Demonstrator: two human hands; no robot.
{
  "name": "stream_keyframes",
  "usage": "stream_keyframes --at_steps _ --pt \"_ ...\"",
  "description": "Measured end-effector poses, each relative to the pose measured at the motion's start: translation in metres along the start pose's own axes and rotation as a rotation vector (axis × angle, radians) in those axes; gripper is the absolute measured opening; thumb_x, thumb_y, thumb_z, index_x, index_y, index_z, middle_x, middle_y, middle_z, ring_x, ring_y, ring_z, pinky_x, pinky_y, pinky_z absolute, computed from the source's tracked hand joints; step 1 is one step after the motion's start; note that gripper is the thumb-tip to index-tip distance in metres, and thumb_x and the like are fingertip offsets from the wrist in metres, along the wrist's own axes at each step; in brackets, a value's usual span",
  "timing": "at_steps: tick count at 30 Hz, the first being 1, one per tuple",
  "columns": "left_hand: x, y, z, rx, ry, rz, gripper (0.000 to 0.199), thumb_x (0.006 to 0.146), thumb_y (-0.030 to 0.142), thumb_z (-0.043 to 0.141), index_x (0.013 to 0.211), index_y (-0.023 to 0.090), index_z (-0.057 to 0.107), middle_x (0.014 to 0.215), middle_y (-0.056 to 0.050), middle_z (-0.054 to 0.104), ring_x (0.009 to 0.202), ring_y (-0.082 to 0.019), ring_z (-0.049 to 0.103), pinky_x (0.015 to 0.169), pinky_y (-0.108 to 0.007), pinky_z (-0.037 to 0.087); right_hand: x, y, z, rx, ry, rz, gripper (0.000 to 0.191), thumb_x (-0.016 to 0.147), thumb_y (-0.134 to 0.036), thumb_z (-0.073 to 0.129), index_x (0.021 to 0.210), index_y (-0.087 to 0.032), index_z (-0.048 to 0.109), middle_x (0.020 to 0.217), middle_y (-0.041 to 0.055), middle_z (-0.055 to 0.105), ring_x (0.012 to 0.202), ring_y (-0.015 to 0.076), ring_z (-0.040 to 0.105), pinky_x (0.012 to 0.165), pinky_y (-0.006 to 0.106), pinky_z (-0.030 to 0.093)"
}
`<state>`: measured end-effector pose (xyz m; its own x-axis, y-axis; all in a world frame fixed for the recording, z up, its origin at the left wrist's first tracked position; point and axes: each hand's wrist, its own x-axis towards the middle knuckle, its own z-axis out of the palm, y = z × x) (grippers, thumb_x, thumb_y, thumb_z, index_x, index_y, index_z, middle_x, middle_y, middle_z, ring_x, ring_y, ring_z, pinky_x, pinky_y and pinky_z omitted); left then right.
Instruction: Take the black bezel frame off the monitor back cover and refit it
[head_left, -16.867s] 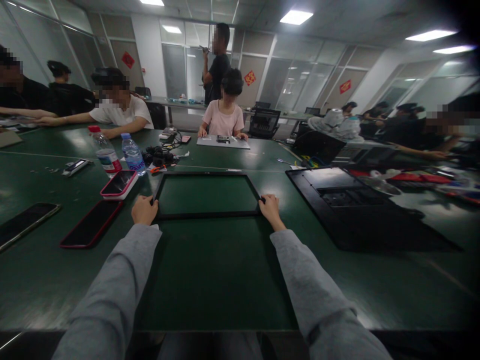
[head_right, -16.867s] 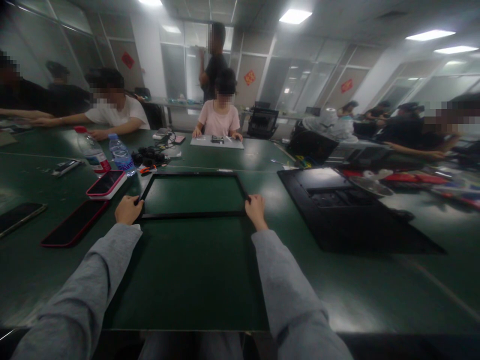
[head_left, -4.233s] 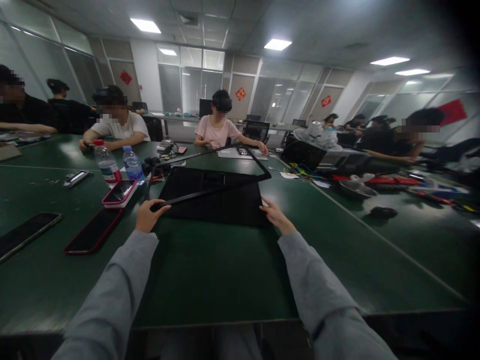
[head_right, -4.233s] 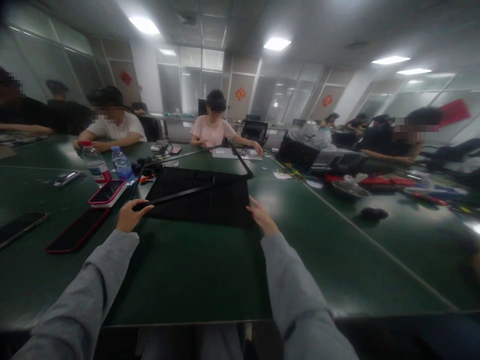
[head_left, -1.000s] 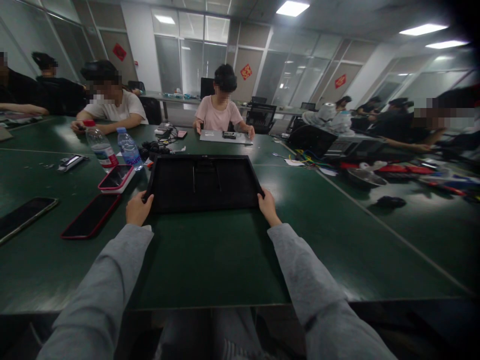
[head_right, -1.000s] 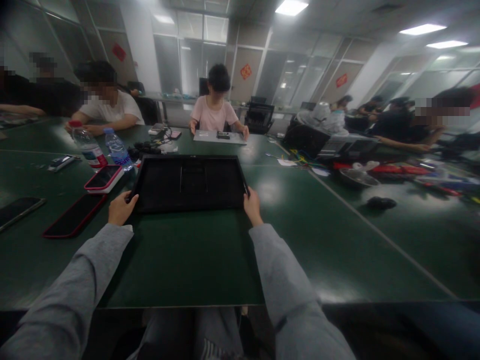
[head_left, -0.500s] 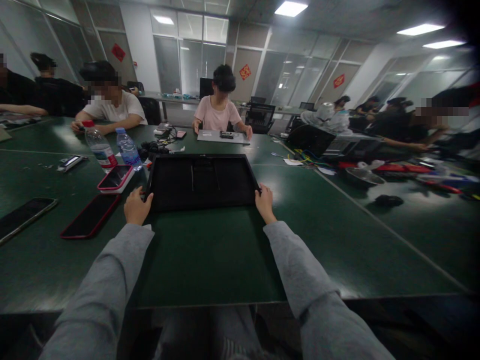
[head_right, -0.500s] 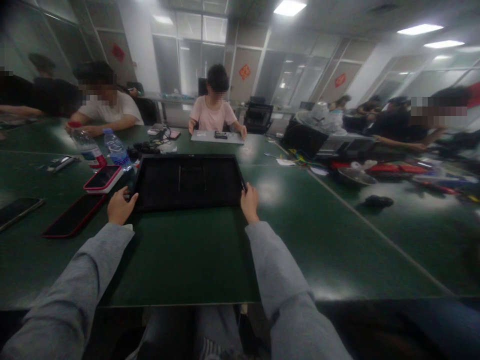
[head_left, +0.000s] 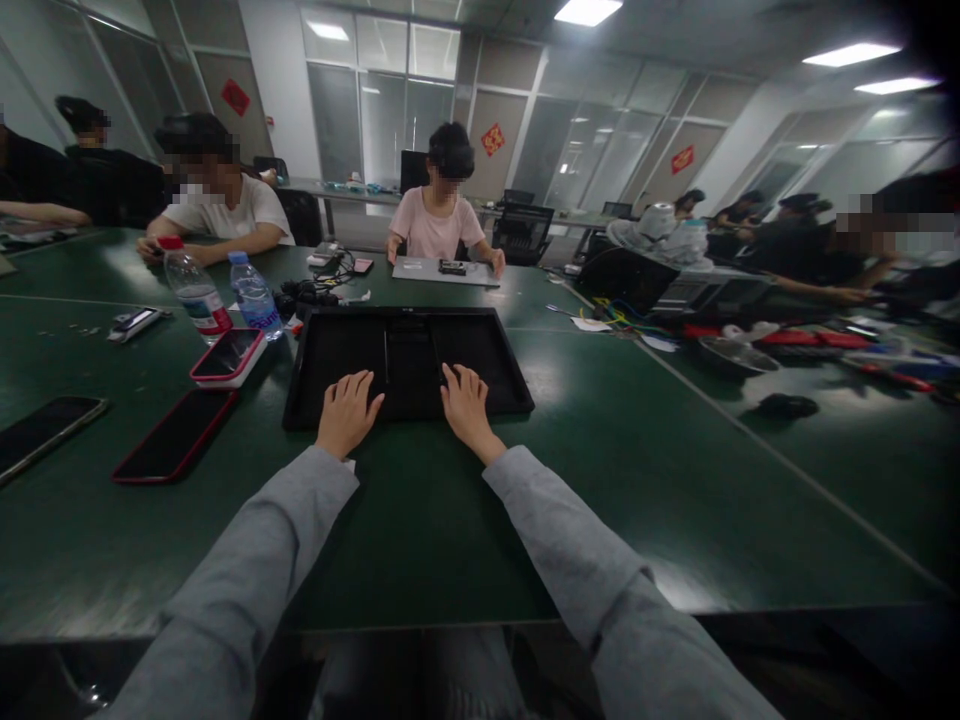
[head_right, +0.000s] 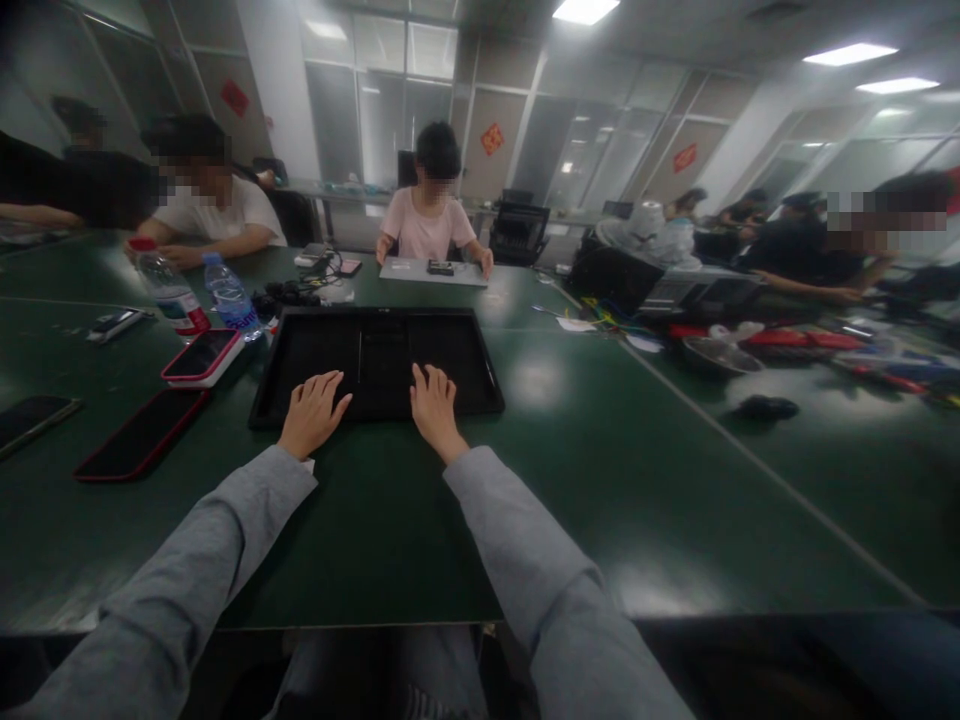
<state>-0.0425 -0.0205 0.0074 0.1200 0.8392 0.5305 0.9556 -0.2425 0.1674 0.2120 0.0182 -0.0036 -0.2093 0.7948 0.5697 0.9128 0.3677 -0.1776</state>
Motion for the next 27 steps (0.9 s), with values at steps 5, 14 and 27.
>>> stream_keyframes --at_steps 5,14,27 --pt "0.002 -0.001 0.000 -0.041 -0.038 -0.012 0.055 0.100 0.048 0.039 0.144 0.018 0.054 0.147 -0.016 0.055 0.133 -0.032 0.046 0.110 -0.050 0.031 0.003 0.003 0.005 0.151 -0.031 0.014 0.053 0.102 -0.035 0.032 0.154 -0.027 0.039 0.143 0.0161 0.046 0.131 0.0334 0.038 0.105 0.054 0.037" --pt "0.004 -0.027 -0.020 -0.089 0.136 -0.259 0.039 0.098 0.052 0.047 0.091 0.021 0.070 0.109 -0.010 0.070 0.119 -0.029 0.054 0.108 -0.049 0.029 0.005 0.021 -0.007 0.144 0.107 0.141 0.048 0.099 -0.033 0.037 0.144 -0.023 0.050 0.133 0.0162 0.051 0.125 0.0319 0.042 0.102 0.052 0.038" --pt "-0.005 -0.113 -0.023 -0.254 0.306 -0.726 0.042 0.097 0.041 0.043 0.117 0.015 0.069 0.115 -0.012 0.069 0.101 -0.023 0.063 0.096 -0.036 0.047 0.001 0.119 -0.009 0.337 0.223 0.608 0.048 0.086 -0.030 0.049 0.130 -0.012 0.058 0.130 0.0201 0.059 0.122 0.0293 0.055 0.108 0.049 0.042"
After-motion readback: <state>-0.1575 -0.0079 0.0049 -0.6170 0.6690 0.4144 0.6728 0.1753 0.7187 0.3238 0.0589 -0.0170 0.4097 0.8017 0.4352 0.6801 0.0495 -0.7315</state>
